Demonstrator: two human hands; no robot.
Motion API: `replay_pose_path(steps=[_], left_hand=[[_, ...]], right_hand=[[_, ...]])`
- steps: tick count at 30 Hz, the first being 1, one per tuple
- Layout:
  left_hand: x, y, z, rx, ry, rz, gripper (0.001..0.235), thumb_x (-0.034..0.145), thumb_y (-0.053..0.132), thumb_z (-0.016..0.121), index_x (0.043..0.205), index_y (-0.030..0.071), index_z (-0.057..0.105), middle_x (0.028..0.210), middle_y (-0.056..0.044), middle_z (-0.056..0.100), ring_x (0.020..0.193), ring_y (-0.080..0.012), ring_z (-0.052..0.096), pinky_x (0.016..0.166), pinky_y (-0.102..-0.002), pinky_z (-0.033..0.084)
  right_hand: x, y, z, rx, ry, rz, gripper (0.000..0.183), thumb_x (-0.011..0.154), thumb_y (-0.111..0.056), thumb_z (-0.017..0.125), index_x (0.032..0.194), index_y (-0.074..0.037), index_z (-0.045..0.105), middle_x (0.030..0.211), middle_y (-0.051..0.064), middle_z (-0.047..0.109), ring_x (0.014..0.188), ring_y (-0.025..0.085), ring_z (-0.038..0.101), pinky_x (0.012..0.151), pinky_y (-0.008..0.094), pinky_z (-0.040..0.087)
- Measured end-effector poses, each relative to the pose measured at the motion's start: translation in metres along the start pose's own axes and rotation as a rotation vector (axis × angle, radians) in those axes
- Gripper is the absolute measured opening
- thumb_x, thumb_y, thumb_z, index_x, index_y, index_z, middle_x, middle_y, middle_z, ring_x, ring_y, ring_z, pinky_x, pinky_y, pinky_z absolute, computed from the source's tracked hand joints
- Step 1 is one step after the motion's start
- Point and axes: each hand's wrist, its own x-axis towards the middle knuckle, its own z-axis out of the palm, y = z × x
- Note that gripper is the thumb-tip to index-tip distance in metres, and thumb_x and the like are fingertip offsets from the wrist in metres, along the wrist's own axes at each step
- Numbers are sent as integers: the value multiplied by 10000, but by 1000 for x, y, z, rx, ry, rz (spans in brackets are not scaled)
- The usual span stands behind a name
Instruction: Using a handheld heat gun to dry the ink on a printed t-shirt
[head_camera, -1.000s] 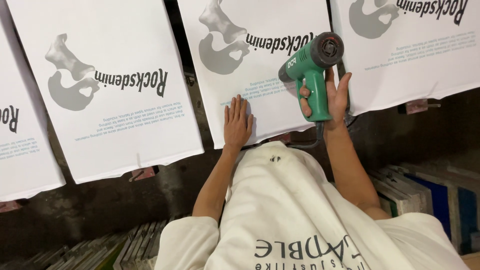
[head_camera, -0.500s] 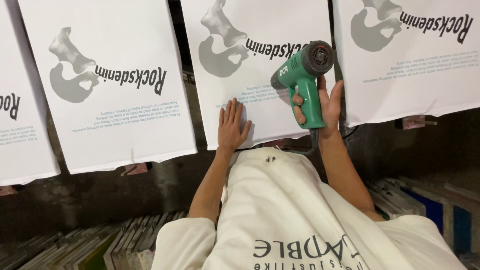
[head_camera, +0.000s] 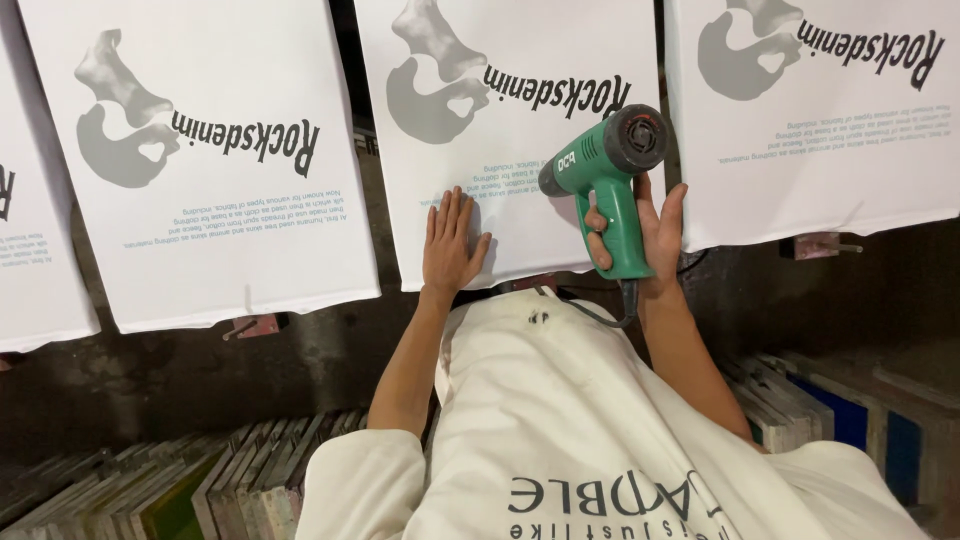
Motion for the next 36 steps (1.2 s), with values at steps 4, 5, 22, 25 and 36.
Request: replay_pose_path(steps=[4,5,22,25,36], left_hand=[[0,-1,4,-10,42,17,680,1014,550,475,1537,122,408,1660,-106,288,1549,-252,220,1280,-445,105],[-1,-2,4,-32,46,13,670,1020,541,472,1540,124,402,1664,-102,277,1552,-249,212,1281,-443,102],[-16,-46,-10,-158,128,-56,537,1072,322,498,1555,114,386,1669,-123,253,1555,-274,186,1267,-471,90],[-16,-59,-11,-113,149,-73,533,1076,314,498,1561,119,389,1682,-121,220,1561,-280,163,1265,-470,96],[-12,-67,-9,20,63,-85,580,1078,407,437,1556,85,371,1670,-151,234,1558,-301,176,1267,-474,114]], right_hand=[[-5,6,3,2,3,-17,889,844,-849,301,1566,-329,286,837,152,499,501,277,539,410,333,532],[-6,9,6,-2,6,-13,881,849,-846,290,1564,-330,290,837,149,499,496,274,541,415,333,534],[-8,51,49,20,166,-119,880,872,-808,315,1571,-273,298,933,147,546,808,279,598,422,328,542],[-7,48,55,26,207,-151,873,879,-786,356,1567,-250,302,958,125,559,845,293,618,389,336,539],[11,37,46,86,205,-175,807,876,-752,409,1508,-251,421,1008,110,590,872,321,611,388,366,540]])
